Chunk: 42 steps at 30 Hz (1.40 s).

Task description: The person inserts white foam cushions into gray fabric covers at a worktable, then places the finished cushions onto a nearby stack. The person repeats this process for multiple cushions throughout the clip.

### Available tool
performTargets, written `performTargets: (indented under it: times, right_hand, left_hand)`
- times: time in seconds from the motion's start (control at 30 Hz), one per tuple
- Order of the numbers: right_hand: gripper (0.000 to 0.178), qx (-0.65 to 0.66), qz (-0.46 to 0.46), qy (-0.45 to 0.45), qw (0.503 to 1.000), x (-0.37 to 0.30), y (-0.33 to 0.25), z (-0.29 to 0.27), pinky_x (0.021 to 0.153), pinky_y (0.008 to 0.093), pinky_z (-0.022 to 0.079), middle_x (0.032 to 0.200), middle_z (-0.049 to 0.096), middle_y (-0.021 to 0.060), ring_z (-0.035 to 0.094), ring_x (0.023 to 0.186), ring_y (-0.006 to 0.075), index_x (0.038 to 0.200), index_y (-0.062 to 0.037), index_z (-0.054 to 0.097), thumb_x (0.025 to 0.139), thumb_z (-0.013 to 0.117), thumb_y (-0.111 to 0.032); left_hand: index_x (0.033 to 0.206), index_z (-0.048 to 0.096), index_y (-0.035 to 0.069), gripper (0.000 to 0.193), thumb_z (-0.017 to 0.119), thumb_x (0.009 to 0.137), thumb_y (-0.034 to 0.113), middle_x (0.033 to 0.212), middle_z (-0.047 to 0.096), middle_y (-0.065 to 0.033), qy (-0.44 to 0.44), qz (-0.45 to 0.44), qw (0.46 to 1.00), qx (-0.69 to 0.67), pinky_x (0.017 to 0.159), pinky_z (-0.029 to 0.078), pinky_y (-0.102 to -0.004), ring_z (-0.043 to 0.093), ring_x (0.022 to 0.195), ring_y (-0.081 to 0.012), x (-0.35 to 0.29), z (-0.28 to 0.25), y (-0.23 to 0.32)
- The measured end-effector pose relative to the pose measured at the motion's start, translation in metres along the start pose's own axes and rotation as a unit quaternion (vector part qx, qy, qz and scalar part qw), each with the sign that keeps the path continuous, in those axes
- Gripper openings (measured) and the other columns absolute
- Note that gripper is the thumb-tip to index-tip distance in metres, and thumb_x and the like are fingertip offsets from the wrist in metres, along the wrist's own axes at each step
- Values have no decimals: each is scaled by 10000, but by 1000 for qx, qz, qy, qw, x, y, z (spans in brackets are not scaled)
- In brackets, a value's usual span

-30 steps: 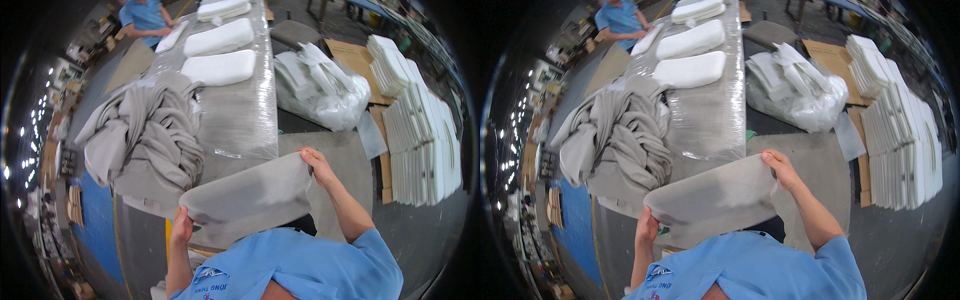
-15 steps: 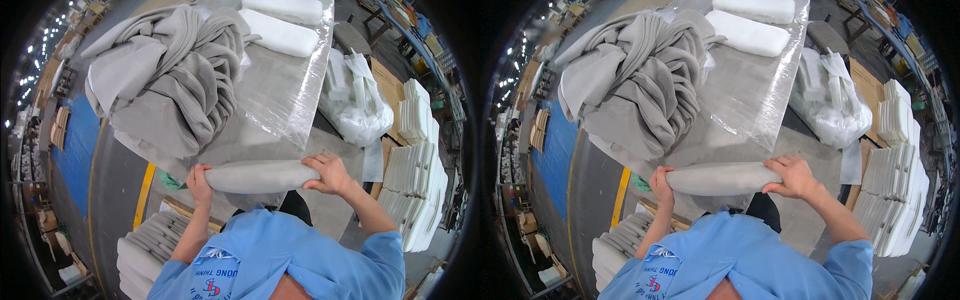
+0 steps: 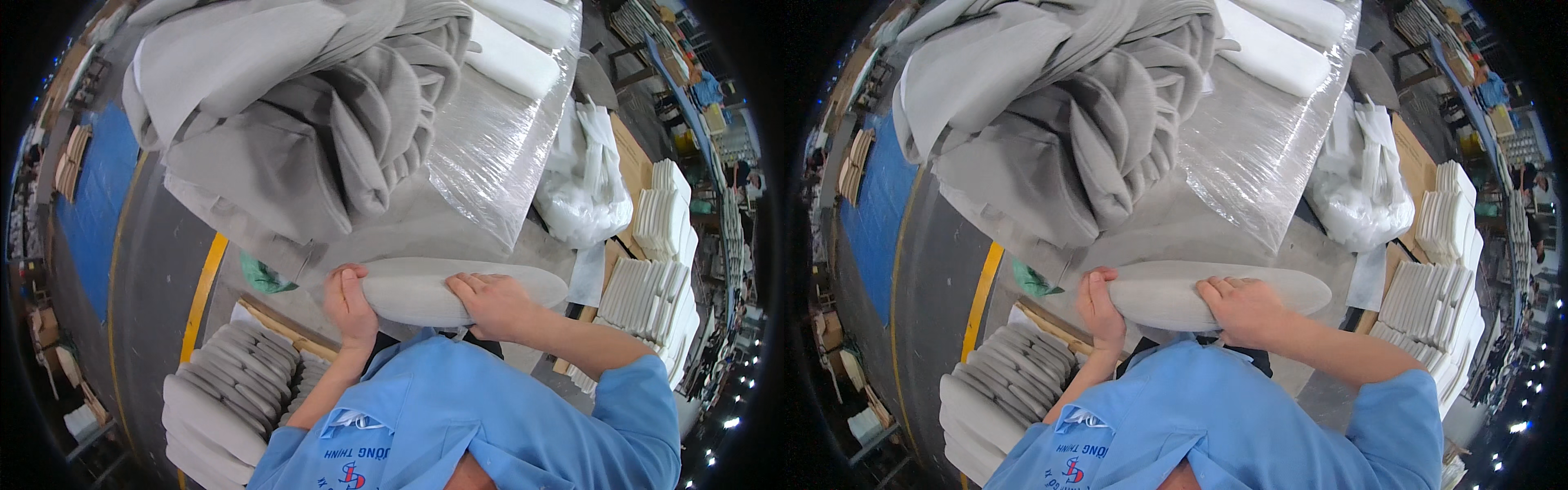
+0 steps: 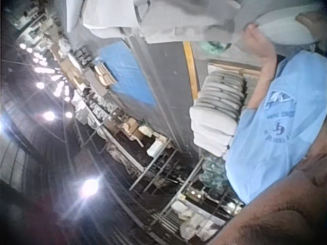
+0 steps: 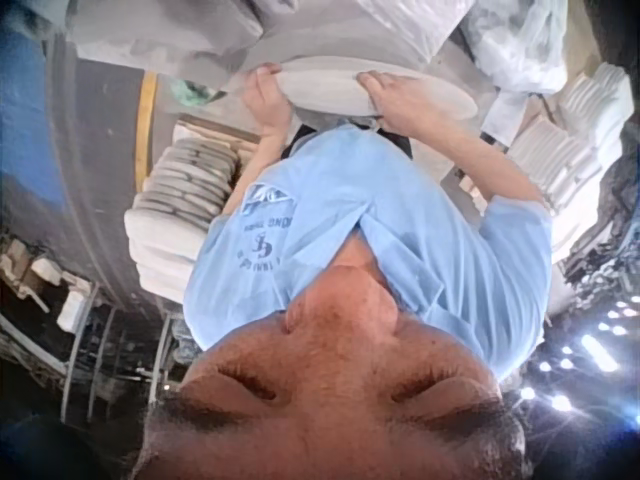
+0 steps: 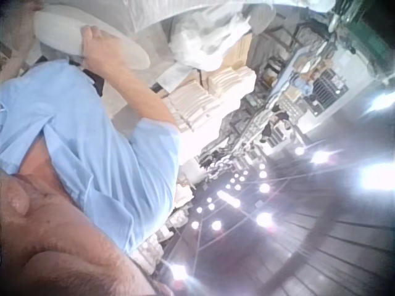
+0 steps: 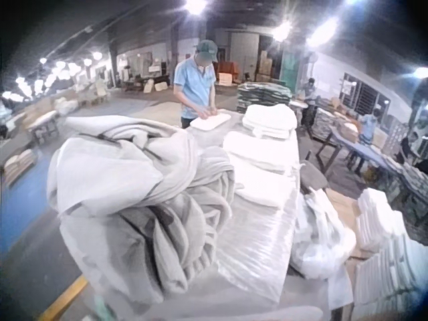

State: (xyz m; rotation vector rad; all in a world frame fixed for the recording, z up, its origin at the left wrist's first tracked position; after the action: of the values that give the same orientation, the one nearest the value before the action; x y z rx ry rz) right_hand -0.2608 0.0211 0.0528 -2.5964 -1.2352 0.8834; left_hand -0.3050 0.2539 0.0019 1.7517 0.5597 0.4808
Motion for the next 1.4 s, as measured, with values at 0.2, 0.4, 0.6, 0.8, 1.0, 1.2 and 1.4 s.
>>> performTargets:
  times: [0.2, 0.4, 0.6, 0.8, 1.0, 1.2, 1.4]
  right_hand:
    - [814, 26, 53, -34, 998, 42, -28, 3, 952, 433, 581, 1378, 642, 188, 682, 1199, 346, 1424, -5, 488, 712, 831, -198]
    - [754, 18, 54, 16, 998, 47, -33, -2, 849, 439, 601, 1277, 668, 201, 721, 1060, 352, 1369, 21, 500, 723, 823, -194]
    - [815, 21, 87, -35, 995, 51, -50, -2, 842, 453, 597, 1281, 678, 232, 730, 1048, 375, 1440, 2, 470, 829, 816, -412]
    - [733, 26, 28, 82, 996, 43, -65, -15, 776, 465, 600, 1179, 702, 231, 742, 946, 380, 1409, 26, 473, 857, 799, -329]
    - [707, 77, -11, 122, 990, 12, -60, -22, 824, 468, 600, 1180, 717, 245, 737, 998, 392, 1423, -23, 510, 824, 797, -262]
    - [736, 59, -80, 235, 967, -47, -84, -37, 966, 453, 574, 1310, 695, 222, 703, 1138, 398, 1497, -48, 498, 847, 781, -248]
    - [612, 257, -213, 210, 919, -60, -75, -32, 1121, 490, 466, 1428, 630, 198, 610, 1300, 384, 1464, -64, 554, 933, 747, -300]
  left_hand:
    - [903, 683, -27, 342, 476, 1077, 183, 959, 694, -140, -10, -7, 1000, -11, 897, 480, -380, 637, 935, -272, 8, 1, 5]
    - [787, 684, -29, 526, 405, 1083, 304, 857, 719, -145, -23, -61, 988, -143, 830, 476, -358, 641, 860, -260, 16, 3, -28]
    - [756, 693, -34, 694, 337, 1075, 470, 744, 705, -137, -7, -73, 964, -254, 742, 483, -361, 627, 711, -242, 26, 8, -70]
    - [774, 710, -11, 723, 331, 1075, 527, 729, 699, -118, -8, -132, 937, -324, 736, 499, -363, 629, 700, -236, 27, 25, -126]
    - [958, 715, 17, 574, 444, 1074, 509, 889, 726, -109, -24, -225, 929, -292, 777, 519, -363, 653, 803, -230, 15, 22, -124]
    - [1099, 662, 76, 295, 570, 1034, 349, 1057, 715, -101, -86, -334, 850, -399, 862, 549, -381, 668, 951, -222, -9, 7, -57]
    - [1111, 597, 86, 216, 607, 938, 215, 1119, 719, -100, -187, -222, 884, -366, 925, 542, -374, 653, 992, -220, 45, -20, -21]
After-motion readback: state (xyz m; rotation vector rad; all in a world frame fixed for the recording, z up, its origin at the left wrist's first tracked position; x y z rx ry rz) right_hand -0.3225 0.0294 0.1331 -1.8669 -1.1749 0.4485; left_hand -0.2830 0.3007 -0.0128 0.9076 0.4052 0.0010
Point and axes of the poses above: each hand's wrist, its own x-axis towards the middle knuckle, its own z-axis out of the palm, y = z × x, the point moved 10 cm from there along x, towards the middle knuckle
